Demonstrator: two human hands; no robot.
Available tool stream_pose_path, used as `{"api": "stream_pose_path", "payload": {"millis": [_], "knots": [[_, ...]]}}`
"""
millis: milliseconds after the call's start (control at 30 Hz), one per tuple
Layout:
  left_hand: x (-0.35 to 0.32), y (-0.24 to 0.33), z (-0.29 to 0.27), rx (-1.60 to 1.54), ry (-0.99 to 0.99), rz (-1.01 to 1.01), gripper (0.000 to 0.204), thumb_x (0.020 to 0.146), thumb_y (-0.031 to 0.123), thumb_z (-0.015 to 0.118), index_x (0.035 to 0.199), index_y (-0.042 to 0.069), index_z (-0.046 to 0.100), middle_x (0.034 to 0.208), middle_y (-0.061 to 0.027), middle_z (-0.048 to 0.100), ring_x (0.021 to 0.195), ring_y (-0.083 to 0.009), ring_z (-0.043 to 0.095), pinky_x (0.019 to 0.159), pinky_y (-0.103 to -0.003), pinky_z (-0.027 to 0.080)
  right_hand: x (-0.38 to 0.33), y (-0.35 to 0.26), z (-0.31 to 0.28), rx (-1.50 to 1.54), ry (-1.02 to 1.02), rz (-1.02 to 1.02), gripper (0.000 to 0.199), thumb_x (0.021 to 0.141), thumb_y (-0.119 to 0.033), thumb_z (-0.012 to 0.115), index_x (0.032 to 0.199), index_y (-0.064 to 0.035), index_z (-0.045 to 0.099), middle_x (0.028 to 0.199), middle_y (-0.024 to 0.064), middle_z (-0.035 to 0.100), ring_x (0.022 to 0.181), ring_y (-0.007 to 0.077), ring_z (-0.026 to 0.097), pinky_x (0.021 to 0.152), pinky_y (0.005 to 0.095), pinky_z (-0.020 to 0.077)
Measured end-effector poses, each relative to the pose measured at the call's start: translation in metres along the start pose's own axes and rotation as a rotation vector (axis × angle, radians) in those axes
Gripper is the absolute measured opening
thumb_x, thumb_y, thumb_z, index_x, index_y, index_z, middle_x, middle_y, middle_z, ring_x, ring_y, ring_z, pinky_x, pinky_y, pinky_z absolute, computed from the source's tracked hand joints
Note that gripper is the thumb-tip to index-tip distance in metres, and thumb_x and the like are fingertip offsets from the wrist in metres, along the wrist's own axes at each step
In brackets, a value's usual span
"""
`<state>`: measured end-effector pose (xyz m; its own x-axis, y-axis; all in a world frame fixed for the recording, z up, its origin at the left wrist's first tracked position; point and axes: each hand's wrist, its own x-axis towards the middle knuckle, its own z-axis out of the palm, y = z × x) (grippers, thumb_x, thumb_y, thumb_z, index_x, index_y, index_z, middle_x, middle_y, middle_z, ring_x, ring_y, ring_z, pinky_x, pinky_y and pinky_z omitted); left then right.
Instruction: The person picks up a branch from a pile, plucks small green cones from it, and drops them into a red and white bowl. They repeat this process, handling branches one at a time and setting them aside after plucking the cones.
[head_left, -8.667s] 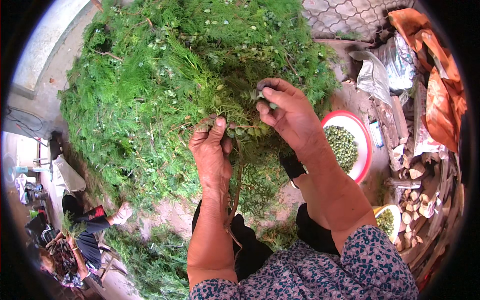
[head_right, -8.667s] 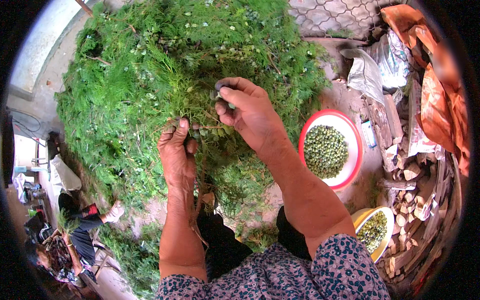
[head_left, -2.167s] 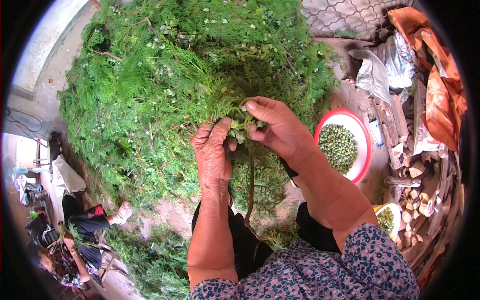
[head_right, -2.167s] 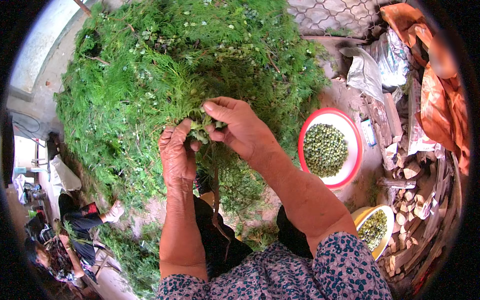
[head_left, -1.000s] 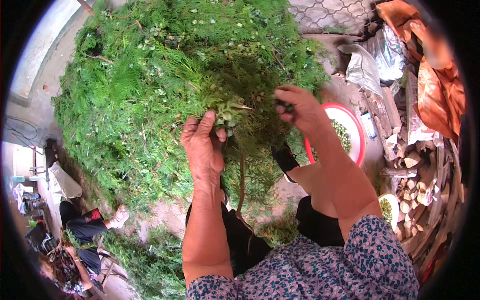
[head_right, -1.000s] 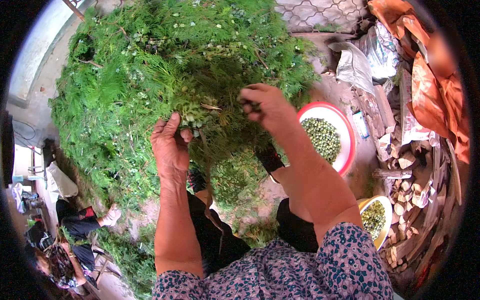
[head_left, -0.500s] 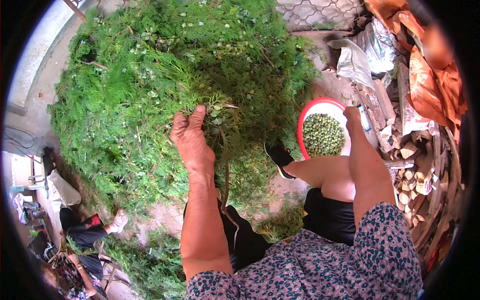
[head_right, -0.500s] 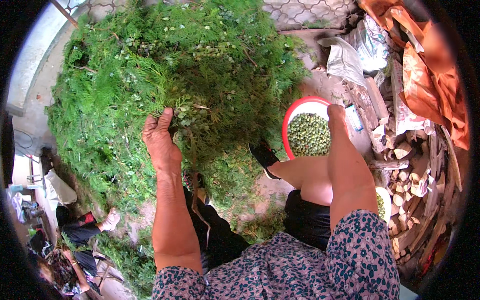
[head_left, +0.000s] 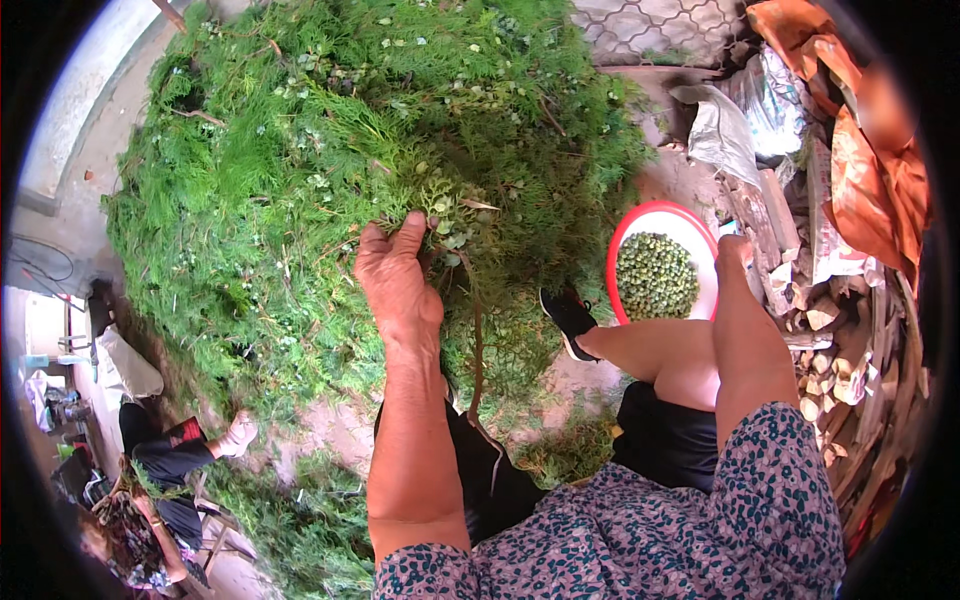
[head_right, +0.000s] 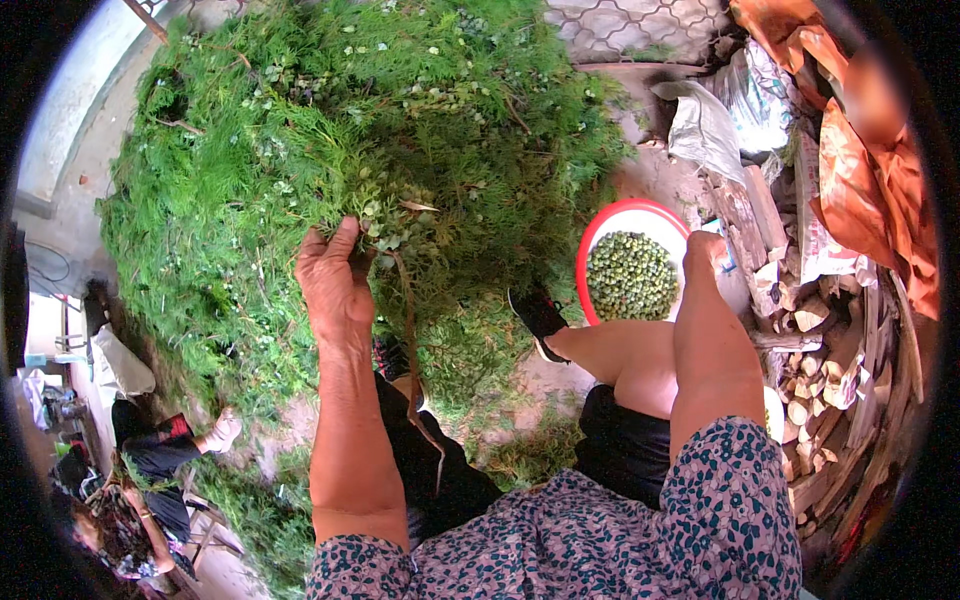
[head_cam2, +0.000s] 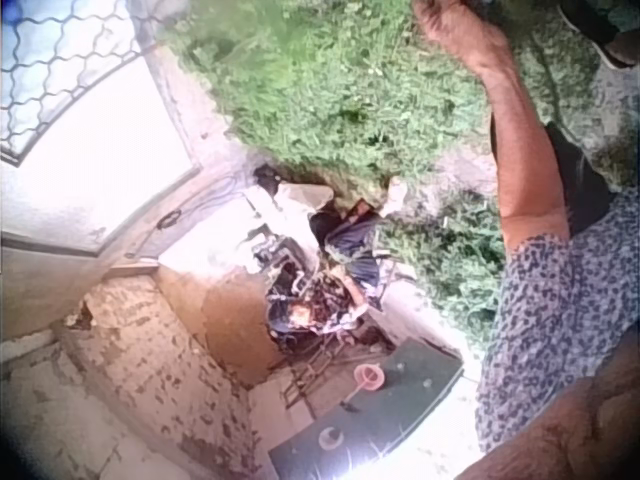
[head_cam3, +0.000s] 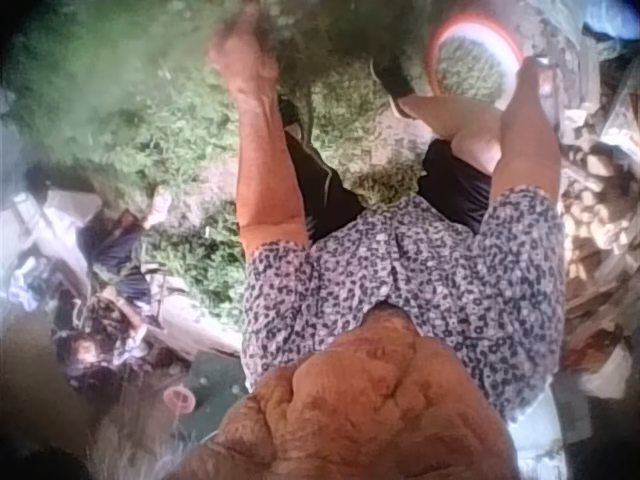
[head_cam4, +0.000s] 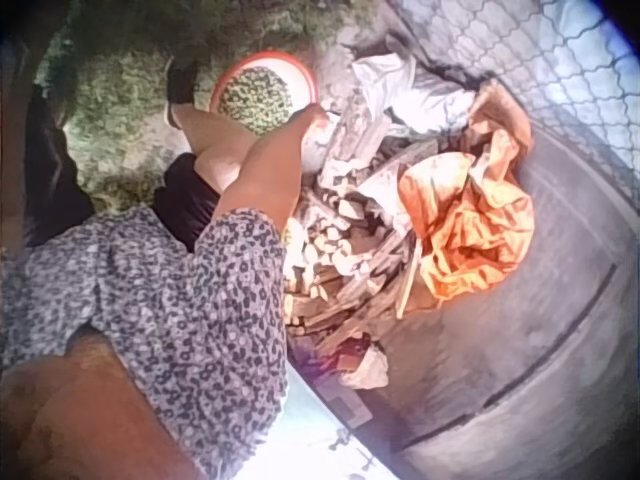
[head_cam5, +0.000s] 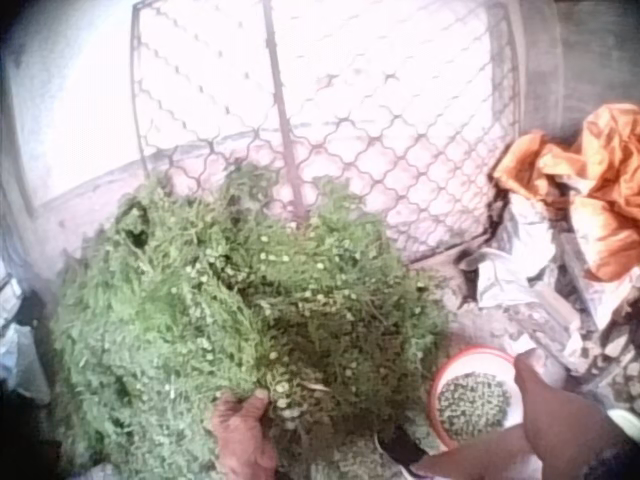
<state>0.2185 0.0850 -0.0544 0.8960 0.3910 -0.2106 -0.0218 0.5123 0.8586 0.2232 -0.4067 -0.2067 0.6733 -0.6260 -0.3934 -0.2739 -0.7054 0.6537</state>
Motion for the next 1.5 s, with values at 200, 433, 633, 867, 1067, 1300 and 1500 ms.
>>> {"api": "stream_pose_path", "payload": {"millis": [200, 433, 633, 867, 1067, 1300, 1500], "knots": [[0.000, -0.011, 0.011, -0.047, -0.076, -0.015, 0.014, 0.077, -0.004, 0.059, 0.079, 0.005, 0.048, 0.075, -0.0049, 0.059, 0.065, -0.0135, 0.058, 0.055, -0.025, 0.045, 0.024, 0.035, 0.024, 0.387, 0.139, 0.290, 0.020, 0.075, -0.016, 0.057, 0.088, -0.0042, 0.066, 0.091, 0.0114, 0.065, 0.078, 0.0229, 0.064, 0.057, 0.0305, 0.0503], [-0.001, -0.008, 0.008, -0.039, -0.090, 0.018, 0.013, 0.077, -0.005, 0.059, 0.085, 0.003, 0.052, 0.077, -0.0061, 0.060, 0.066, -0.0129, 0.057, 0.061, -0.025, 0.045, 0.004, 0.024, 0.009, 0.703, 0.148, 0.430, 0.024, 0.077, -0.023, 0.055, 0.084, -0.0031, 0.067, 0.088, 0.0097, 0.065, 0.077, 0.0192, 0.063, 0.058, 0.0303, 0.0483], [0.001, -0.012, 0.008, -0.014, -0.167, 0.029, 0.020, 0.078, 0.000, 0.059, 0.095, 0.005, 0.049, 0.082, -0.0036, 0.059, 0.073, -0.0127, 0.059, 0.060, -0.026, 0.045, 0.034, 0.029, 0.023, 0.696, 0.319, 0.280, 0.016, 0.077, -0.016, 0.055, 0.080, -0.0055, 0.066, 0.075, 0.0073, 0.063, 0.060, 0.0174, 0.058, 0.046, 0.0336, 0.0435], [-0.006, -0.017, 0.016, 0.000, -0.192, 0.110, 0.013, 0.078, -0.005, 0.057, 0.086, 0.004, 0.052, 0.078, -0.0035, 0.059, 0.066, -0.0105, 0.055, 0.060, -0.023, 0.045, -0.170, -0.069, -0.164, 2.058, 0.085, -0.636, 0.015, 0.081, -0.020, 0.060, 0.086, -0.0062, 0.061, 0.062, -0.0023, 0.050, 0.047, 0.0055, 0.043, 0.041, 0.0187, 0.0328], [-0.011, -0.016, 0.020, 0.065, -0.240, 0.111, 0.013, 0.079, -0.005, 0.055, 0.090, 0.003, 0.053, 0.079, -0.0030, 0.059, 0.068, -0.0083, 0.053, 0.061, -0.022, 0.043, -0.270, -0.115, -0.217, 2.039, -0.226, -1.136, 0.020, 0.078, -0.018, 0.061, 0.087, -0.0001, 0.061, 0.071, 0.0012, 0.057, 0.051, 0.0090, 0.052, 0.045, 0.0192, 0.0395], [-0.012, -0.007, 0.013, 0.147, -0.339, 0.107, 0.009, 0.079, -0.005, 0.056, 0.086, 0.001, 0.056, 0.080, -0.0014, 0.059, 0.068, -0.0068, 0.051, 0.060, -0.021, 0.042, -0.278, -0.138, -0.224, 2.181, -0.178, -1.010, 0.015, 0.079, -0.013, 0.060, 0.086, 0.0004, 0.061, 0.067, 0.0001, 0.057, 0.054, 0.0064, 0.051, 0.047, 0.0201, 0.0407], [-0.014, 0.001, 0.008, 0.304, -0.424, 0.074, 0.012, 0.078, -0.004, 0.057, 0.089, 0.001, 0.059, 0.081, -0.0010, 0.061, 0.067, -0.0066, 0.052, 0.061, -0.021, 0.042, -0.276, -0.145, -0.227, 2.041, 0.124, -1.136, 0.013, 0.079, -0.011, 0.059, 0.083, 0.0018, 0.059, 0.066, -0.0001, 0.055, 0.054, 0.0060, 0.049, 0.048, 0.0208, 0.0409]]}}
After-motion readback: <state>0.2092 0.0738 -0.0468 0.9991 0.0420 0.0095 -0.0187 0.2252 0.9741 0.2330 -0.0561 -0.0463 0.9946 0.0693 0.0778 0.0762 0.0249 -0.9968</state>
